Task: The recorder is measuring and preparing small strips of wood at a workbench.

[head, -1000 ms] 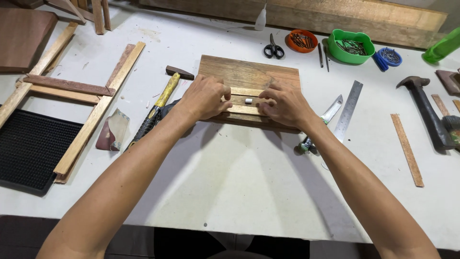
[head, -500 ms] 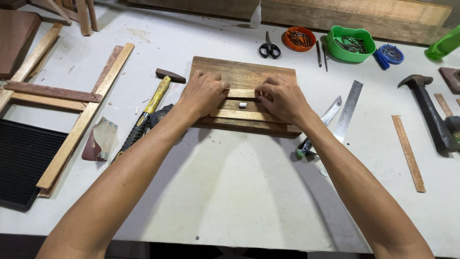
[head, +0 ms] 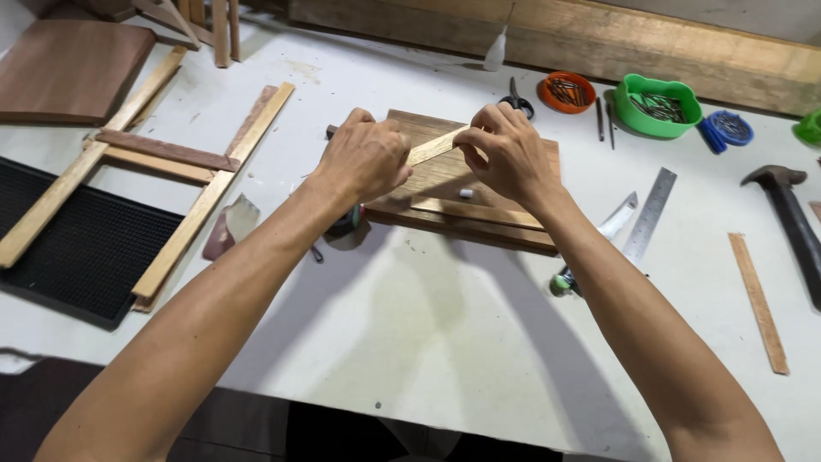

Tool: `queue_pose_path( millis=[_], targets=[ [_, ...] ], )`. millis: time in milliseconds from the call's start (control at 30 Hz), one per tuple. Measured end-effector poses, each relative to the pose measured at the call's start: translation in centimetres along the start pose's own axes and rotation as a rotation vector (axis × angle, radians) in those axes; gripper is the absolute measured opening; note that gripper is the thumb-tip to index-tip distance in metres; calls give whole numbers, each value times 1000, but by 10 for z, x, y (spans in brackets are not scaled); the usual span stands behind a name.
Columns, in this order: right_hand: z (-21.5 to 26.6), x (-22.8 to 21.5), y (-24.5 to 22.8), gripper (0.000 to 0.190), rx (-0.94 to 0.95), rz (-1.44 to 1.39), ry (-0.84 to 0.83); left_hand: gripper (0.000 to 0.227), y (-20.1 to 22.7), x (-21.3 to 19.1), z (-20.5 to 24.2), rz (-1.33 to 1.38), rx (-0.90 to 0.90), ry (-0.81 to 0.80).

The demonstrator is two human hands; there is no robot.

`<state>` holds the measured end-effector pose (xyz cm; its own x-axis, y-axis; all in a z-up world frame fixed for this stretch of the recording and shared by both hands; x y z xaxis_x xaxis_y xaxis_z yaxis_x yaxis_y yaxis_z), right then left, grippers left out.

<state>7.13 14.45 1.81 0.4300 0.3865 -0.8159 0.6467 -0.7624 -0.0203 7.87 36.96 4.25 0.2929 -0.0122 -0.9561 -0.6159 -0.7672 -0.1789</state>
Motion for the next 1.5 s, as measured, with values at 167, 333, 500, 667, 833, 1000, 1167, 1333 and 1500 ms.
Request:
queue_pose_path(
  millis=[167, 333, 500, 667, 833, 1000, 1167, 1333, 1500],
  targets=[
    [-59, 38, -40, 22, -93, -90, -17, 25, -56, -19, 39, 4, -158, -29],
    [-115, 83, -72, 44, -108, -179, -118, 25, -107, -14, 60, 23, -260, -16],
    [-149, 146, -73, 51, -31, -202, -317, 31, -149, 33, 64, 78, -436, -34],
    [-165, 181, -69, 48, 14, -232, -414, 29, -165, 72, 52, 148, -493, -121],
    [-170, 206, -57, 49, -2, -209, -458, 29, -170, 90, 48, 217, -506, -124],
    [-174, 211, -61, 44, 79, -261, -491, 22, -166, 86, 47, 239, -469, -142],
    [-175, 214, -69, 40, 4, -195, -473, 15, -166, 95, 39, 111, -380, -208],
    [-175, 216, -69, 39, 51, -239, -467, 26, -166, 92, 37, 111, -351, -323],
    [-168, 226, -64, 47, 67, -298, -423, 21, -167, 103, 39, 101, -347, -282]
  ],
)
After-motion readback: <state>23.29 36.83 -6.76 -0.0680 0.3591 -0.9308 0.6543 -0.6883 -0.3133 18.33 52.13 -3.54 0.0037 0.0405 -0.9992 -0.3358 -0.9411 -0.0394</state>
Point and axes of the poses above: each hand's wrist, its own z-axis away from the middle knuckle, its own x-axis out of the palm, y = z × x, the point moved 3 cm from there along -z, towards the middle knuckle, and after that the axes turned 9 degrees about -z, right-handed, at the moved point
